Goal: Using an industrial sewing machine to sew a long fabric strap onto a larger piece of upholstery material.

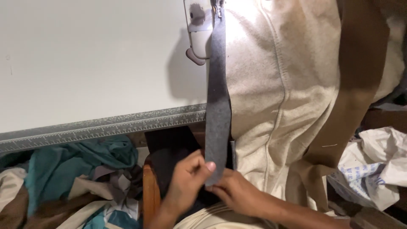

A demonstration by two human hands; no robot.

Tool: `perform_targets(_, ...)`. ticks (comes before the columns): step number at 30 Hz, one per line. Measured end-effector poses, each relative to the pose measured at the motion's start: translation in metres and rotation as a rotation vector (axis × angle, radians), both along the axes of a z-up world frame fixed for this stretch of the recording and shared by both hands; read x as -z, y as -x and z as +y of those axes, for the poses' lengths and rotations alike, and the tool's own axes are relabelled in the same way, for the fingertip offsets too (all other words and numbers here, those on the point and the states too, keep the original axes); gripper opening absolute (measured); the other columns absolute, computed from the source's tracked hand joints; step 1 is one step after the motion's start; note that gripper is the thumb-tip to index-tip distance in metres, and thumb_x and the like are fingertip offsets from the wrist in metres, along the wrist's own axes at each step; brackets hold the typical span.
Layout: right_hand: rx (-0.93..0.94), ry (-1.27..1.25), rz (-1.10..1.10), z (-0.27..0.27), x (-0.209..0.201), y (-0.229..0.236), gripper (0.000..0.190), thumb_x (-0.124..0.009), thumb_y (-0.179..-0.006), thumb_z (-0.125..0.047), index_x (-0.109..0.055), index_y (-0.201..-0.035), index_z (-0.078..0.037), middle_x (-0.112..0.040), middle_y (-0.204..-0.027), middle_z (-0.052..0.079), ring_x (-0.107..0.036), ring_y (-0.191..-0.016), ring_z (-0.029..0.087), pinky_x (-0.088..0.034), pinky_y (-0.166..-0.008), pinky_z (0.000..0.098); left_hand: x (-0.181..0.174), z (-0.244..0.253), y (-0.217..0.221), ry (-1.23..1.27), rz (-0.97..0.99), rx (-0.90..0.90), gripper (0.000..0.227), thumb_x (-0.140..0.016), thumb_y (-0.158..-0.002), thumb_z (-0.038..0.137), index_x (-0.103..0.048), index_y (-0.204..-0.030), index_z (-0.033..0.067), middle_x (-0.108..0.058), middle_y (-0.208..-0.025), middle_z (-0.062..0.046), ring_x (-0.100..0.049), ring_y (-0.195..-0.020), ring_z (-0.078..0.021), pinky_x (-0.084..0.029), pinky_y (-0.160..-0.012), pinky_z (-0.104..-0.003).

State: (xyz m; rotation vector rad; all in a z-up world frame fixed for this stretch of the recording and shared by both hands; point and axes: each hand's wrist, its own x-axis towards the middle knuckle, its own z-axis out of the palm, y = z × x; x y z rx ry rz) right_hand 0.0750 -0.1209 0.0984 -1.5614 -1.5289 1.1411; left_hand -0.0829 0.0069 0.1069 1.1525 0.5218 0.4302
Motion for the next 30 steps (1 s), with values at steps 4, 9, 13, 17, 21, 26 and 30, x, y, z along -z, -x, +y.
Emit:
perform_targets(4,-0.065,0.056,-0.018,0.015,-0.059,-0.020,0.019,-0.072,-0.090,-0.008,-0.071,-0.107,0.001,-0.071,-0.105,0.019,-0.071,-0.094,0.036,-0.057,-0.078,0.0412,-0.030,-0.024,-0.010,-0.479,0.180,-0.233,0.027,-0.074,-0.092,0.008,-0.056,-0.075,-0.0007,-0.054,-0.075,-0.010,-0.057,-0.068,-0.0230,-0.047,-0.062,-0.034)
perform_targets(9,0.041,0.336,-0.313,0.022,-0.093,-0.071,0.033,-0.075,-0.084,-0.012,-0.073,-0.117,-0.008,-0.076,-0.106,0.008,-0.076,-0.084,0.021,-0.061,-0.072,0.0322,-0.062,-0.028,-0.027,-0.787,0.032,-0.372,0.018,-0.075,-0.088,0.001,-0.057,-0.087,0.0015,-0.059,-0.072,-0.010,-0.065,-0.057,-0.0264,-0.052,-0.053,-0.037)
perform_targets(13,0.590,0.084,0.157,0.027,-0.085,-0.086,0.023,-0.069,-0.090,-0.004,-0.070,-0.112,0.001,-0.079,-0.095,0.012,-0.074,-0.081,0.018,-0.058,-0.070,0.0324,-0.072,-0.028,-0.039,-1.054,-0.094,-0.278,0.019,-0.067,-0.088,0.001,-0.056,-0.103,-0.0034,-0.061,-0.075,-0.011,-0.065,-0.062,-0.0249,-0.053,-0.056,-0.036)
perform_targets(17,0.672,-0.041,0.408,0.046,-0.071,-0.095,0.012,-0.068,-0.095,-0.006,-0.062,-0.103,0.000,-0.075,-0.089,0.010,-0.070,-0.074,0.015,-0.058,-0.067,0.0292,-0.073,-0.029,-0.047,-1.288,-0.048,-0.118,0.025,-0.064,-0.095,0.008,-0.063,-0.115,-0.0074,-0.058,-0.070,-0.007,-0.064,-0.061,-0.0205,-0.050,-0.052,-0.033)
perform_targets(21,0.675,-0.023,0.564,0.057,-0.060,-0.102,0.012,-0.071,-0.094,-0.004,-0.062,-0.101,-0.002,-0.069,-0.082,0.004,-0.065,-0.071,0.011,-0.053,-0.066,0.0249,-0.065,-0.029,-0.050,-1.279,-0.090,-0.080,0.027,-0.063,-0.094,0.011,-0.064,-0.114,-0.0080,-0.055,-0.065,-0.008,-0.062,-0.056,-0.0195,-0.050,-0.049,-0.031)
perform_targets(26,0.653,0.080,0.651,0.068,-0.059,-0.093,0.021,-0.074,-0.088,0.003,-0.056,-0.090,-0.007,-0.058,-0.075,-0.002,-0.055,-0.066,0.008,-0.045,-0.061,0.0223,-0.037,-0.030,-0.046,-1.280,-0.076,-0.114,0.020,-0.067,-0.088,0.013,-0.064,-0.101,-0.0020,-0.056,-0.065,-0.006,-0.062,-0.054,-0.0188,-0.048,-0.047,-0.032)
perform_targets(30,0.661,0.046,0.642,0.067,-0.060,-0.095,0.026,-0.074,-0.086,0.004,-0.052,-0.085,-0.009,-0.061,-0.078,0.002,-0.056,-0.069,0.010,-0.045,-0.062,0.0239,-0.043,0.021,-0.044,-1.154,-0.200,-0.169,0.016,-0.074,-0.084,0.011,-0.064,-0.094,0.0055,-0.064,-0.073,-0.007,-0.065,-0.059,-0.0215,-0.049,-0.051,-0.038)
